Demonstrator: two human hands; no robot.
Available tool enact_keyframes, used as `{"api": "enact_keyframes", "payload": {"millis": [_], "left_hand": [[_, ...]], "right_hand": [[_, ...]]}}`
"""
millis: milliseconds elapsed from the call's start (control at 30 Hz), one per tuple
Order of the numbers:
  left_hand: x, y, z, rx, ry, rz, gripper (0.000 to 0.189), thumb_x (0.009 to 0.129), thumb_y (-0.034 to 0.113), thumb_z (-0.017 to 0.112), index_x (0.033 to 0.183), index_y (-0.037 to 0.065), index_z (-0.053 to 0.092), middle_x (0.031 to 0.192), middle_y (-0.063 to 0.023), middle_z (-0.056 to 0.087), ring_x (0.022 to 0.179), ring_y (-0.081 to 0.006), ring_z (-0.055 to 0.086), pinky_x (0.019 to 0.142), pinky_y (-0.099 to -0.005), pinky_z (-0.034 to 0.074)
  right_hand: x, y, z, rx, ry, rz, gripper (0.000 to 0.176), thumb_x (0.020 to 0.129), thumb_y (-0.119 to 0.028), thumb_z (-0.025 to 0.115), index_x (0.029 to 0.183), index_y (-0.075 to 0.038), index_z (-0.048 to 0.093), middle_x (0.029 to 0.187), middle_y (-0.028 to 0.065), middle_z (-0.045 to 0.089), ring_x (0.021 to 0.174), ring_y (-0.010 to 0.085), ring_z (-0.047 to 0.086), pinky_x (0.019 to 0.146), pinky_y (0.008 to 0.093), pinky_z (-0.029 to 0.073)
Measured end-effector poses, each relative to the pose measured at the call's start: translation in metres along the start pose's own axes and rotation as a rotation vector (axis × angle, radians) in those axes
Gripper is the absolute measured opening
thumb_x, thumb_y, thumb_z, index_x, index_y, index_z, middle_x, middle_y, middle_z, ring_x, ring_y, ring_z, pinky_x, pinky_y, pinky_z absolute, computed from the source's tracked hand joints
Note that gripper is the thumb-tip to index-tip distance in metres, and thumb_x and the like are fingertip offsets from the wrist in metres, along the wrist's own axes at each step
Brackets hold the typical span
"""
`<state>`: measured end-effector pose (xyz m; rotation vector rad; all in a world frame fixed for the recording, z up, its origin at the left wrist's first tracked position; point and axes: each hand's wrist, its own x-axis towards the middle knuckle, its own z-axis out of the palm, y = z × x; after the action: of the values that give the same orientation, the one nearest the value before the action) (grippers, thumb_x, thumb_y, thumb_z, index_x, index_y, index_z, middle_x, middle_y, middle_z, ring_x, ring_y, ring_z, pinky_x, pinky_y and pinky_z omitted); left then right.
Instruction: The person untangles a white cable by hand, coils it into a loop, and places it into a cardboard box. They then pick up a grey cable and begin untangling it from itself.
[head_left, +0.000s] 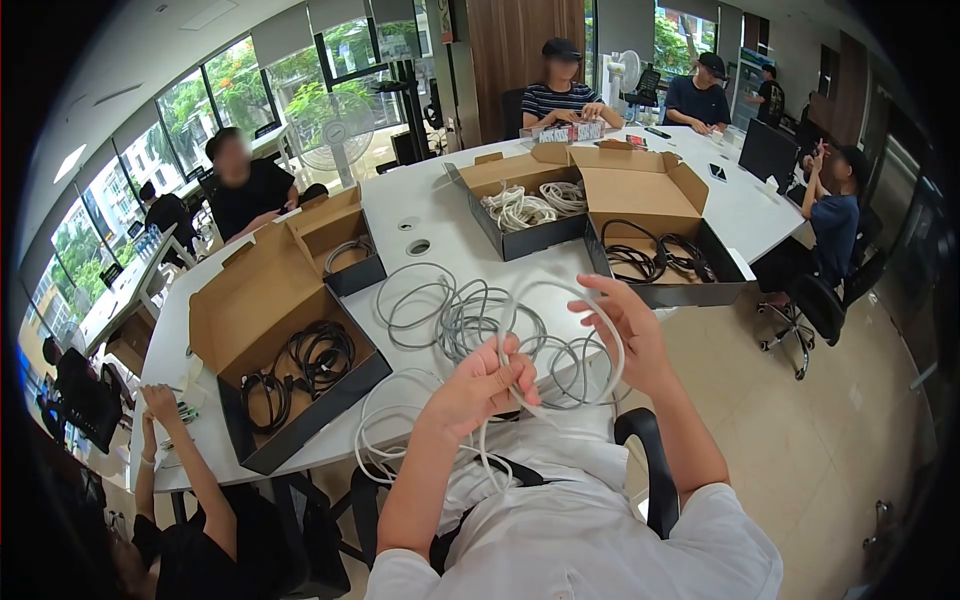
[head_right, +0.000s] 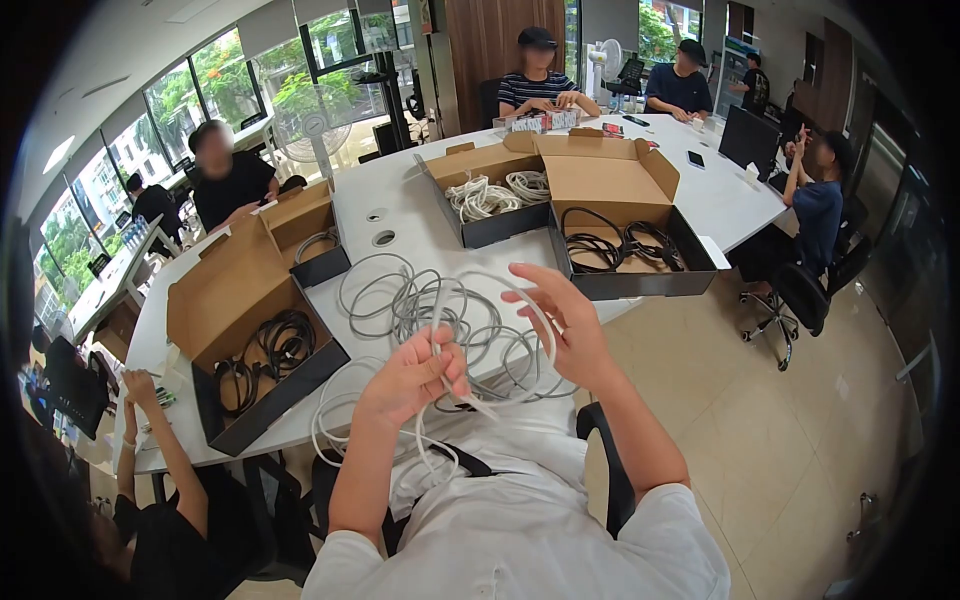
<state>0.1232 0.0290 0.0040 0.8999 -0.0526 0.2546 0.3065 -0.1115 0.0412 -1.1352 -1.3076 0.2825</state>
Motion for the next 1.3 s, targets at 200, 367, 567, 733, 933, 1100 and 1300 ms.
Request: {"api": "enact_keyframes", "payload": {"millis": [200, 367, 567, 733, 933, 1100, 1300], "left_hand": [[0.001, 0.021, 0.006, 0.11, 0.163, 0.264, 0.008, 0.097, 0.016, 0.048, 0.103, 0.015, 0.042, 0.083, -0.0043, 0.052, 0.07, -0.0164, 0.056, 0.076, -0.0337, 0.048], [0.0, 0.032, 0.01, 0.006, 0.28, 0.394, 0.007, 0.099, 0.021, 0.046, 0.101, 0.014, 0.046, 0.079, -0.0012, 0.049, 0.067, -0.0132, 0.051, 0.073, -0.0317, 0.046], [-0.014, 0.048, -0.019, -0.223, 0.17, 0.414, 0.022, 0.101, 0.028, 0.039, 0.095, 0.011, 0.051, 0.07, 0.0018, 0.046, 0.062, -0.0111, 0.049, 0.064, -0.0307, 0.046], [-0.022, 0.06, -0.013, -0.203, 0.22, 0.463, 0.022, 0.101, 0.028, 0.039, 0.093, 0.011, 0.05, 0.067, 0.0032, 0.041, 0.054, -0.0084, 0.043, 0.053, -0.0254, 0.041], [-0.027, 0.064, -0.003, -0.012, 0.31, 0.572, 0.02, 0.101, 0.026, 0.04, 0.098, 0.01, 0.051, 0.064, 0.0045, 0.035, 0.049, -0.0059, 0.036, 0.045, -0.0207, 0.035], [-0.029, 0.064, 0.026, 0.247, 0.552, 0.549, 0.023, 0.101, 0.025, 0.041, 0.099, 0.005, 0.052, 0.06, 0.0059, 0.031, 0.044, -0.0028, 0.031, 0.04, -0.02, 0.033], [-0.029, 0.043, 0.003, 0.904, 0.722, 0.334, 0.026, 0.1, 0.024, 0.042, 0.097, 0.0, 0.051, 0.057, -0.0009, 0.044, 0.04, -0.0071, 0.044, 0.039, -0.0245, 0.04]], "right_hand": [[-0.02, 0.033, 0.024, 0.551, -0.168, 0.235, 0.05, 0.099, -0.034, 0.043, 0.134, 0.001, 0.04, 0.126, 0.0148, 0.055, 0.113, 0.0222, 0.056, 0.094, 0.0348, 0.042], [-0.035, 0.026, 0.063, 0.298, -0.29, 0.149, 0.042, 0.097, -0.025, 0.05, 0.13, 0.002, 0.046, 0.095, 0.0061, 0.062, 0.093, 0.0131, 0.057, 0.081, 0.0266, 0.044], [-0.027, 0.013, 0.056, 0.09, -0.379, 0.23, 0.022, 0.097, -0.012, 0.048, 0.108, -0.001, 0.063, 0.066, -0.0016, 0.046, 0.059, 0.0066, 0.035, 0.053, 0.0235, 0.032], [-0.023, 0.005, 0.039, -0.138, -0.441, 0.107, 0.015, 0.091, -0.01, 0.057, 0.1, -0.001, 0.064, 0.065, 0.0038, 0.051, 0.058, 0.0106, 0.044, 0.054, 0.0256, 0.037], [-0.029, 0.021, 0.06, -0.612, -0.001, -0.022, 0.011, 0.086, -0.006, 0.061, 0.095, 0.0, 0.062, 0.079, 0.0084, 0.059, 0.07, 0.0148, 0.056, 0.061, 0.0287, 0.044], [-0.031, 0.041, 0.066, 0.153, -0.049, 0.528, 0.012, 0.088, -0.008, 0.057, 0.098, -0.002, 0.059, 0.096, 0.0072, 0.062, 0.088, 0.0161, 0.059, 0.076, 0.0298, 0.047], [-0.013, 0.027, 0.051, 0.858, 0.023, 0.457, 0.022, 0.091, -0.027, 0.053, 0.098, -0.006, 0.05, 0.093, 0.0094, 0.059, 0.089, 0.0184, 0.059, 0.077, 0.0296, 0.049]]}}
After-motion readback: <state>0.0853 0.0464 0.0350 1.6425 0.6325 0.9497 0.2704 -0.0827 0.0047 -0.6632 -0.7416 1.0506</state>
